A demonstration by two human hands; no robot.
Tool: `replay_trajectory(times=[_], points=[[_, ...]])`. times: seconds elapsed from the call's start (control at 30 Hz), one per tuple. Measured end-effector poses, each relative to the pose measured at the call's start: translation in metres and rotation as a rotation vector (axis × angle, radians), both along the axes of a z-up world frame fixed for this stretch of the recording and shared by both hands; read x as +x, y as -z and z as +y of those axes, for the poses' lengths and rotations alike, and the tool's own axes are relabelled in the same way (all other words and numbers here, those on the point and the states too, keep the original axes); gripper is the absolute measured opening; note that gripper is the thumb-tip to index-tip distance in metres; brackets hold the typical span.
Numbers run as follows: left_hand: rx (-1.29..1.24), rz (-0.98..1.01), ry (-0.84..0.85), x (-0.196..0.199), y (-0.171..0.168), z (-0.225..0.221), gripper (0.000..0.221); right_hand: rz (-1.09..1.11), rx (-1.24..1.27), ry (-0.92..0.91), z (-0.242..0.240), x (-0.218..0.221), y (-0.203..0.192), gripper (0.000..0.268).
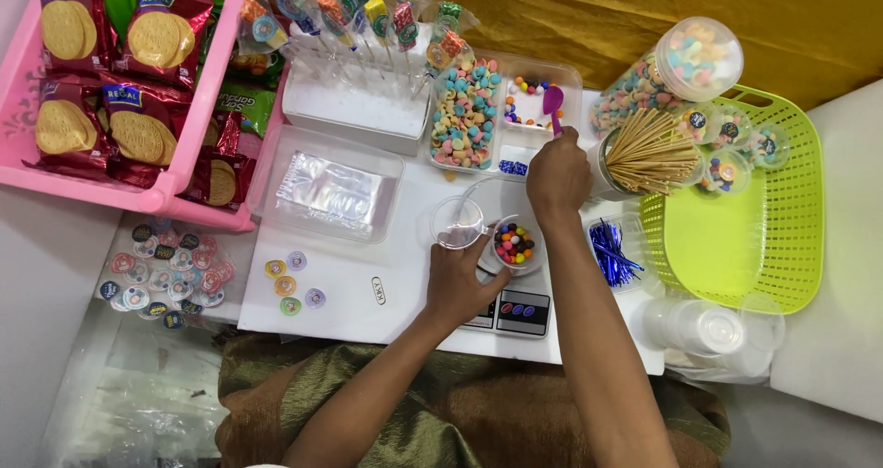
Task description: The person is weighing small candies into a container using a spoon and organizing small stickers on the workspace.
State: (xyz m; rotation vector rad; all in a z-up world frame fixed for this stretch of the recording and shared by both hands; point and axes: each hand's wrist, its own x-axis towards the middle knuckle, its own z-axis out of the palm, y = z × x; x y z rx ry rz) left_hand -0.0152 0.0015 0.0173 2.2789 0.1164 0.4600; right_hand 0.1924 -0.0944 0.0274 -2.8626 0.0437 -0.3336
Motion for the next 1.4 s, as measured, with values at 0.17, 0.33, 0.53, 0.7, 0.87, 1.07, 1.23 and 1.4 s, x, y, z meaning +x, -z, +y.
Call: replay_trajectory(times=[0.17, 0.33, 0.53, 0.7, 0.87, 1.07, 1.23, 1.4], points=[[-0.021, -0.029, 0.002, 0.000, -0.013, 0.002, 0.055, 0.099, 0.257, 0.007, 0.003, 0.003, -0.013, 0.030], [-0.004, -0.038, 0.004, 0.000, -0.012, 0.002, 0.053, 0.158, 0.471, 0.080, -0.005, 0.022, 0.022, 0.031], [0.013, -0.041, 0.022, 0.000, -0.016, 0.004, 0.057, 0.242, 0.664, 0.073, -0.006, 0.022, 0.011, 0.034], [0.001, -0.052, 0.025, 0.001, -0.012, 0.003, 0.056, 0.262, 0.832, 0.146, -0.006, 0.007, -0.004, 0.035], [0.011, -0.041, 0.017, 0.000, -0.009, 0.002, 0.059, 0.232, 0.964, 0.135, -0.007, -0.019, -0.036, 0.033], [0.007, -0.039, 0.013, 0.000, -0.003, 0.002, 0.058, 0.230, 1.091, 0.045, -0.034, -0.064, -0.069, 0.031], [-0.015, -0.049, 0.014, 0.000, -0.007, -0.001, 0.057, 0.276, 1.027, 0.019, -0.063, -0.116, -0.096, 0.031], [-0.008, -0.008, 0.037, 0.001, -0.006, 0.001, 0.061, 0.347, 0.999, -0.061, -0.100, -0.162, -0.105, 0.028]])
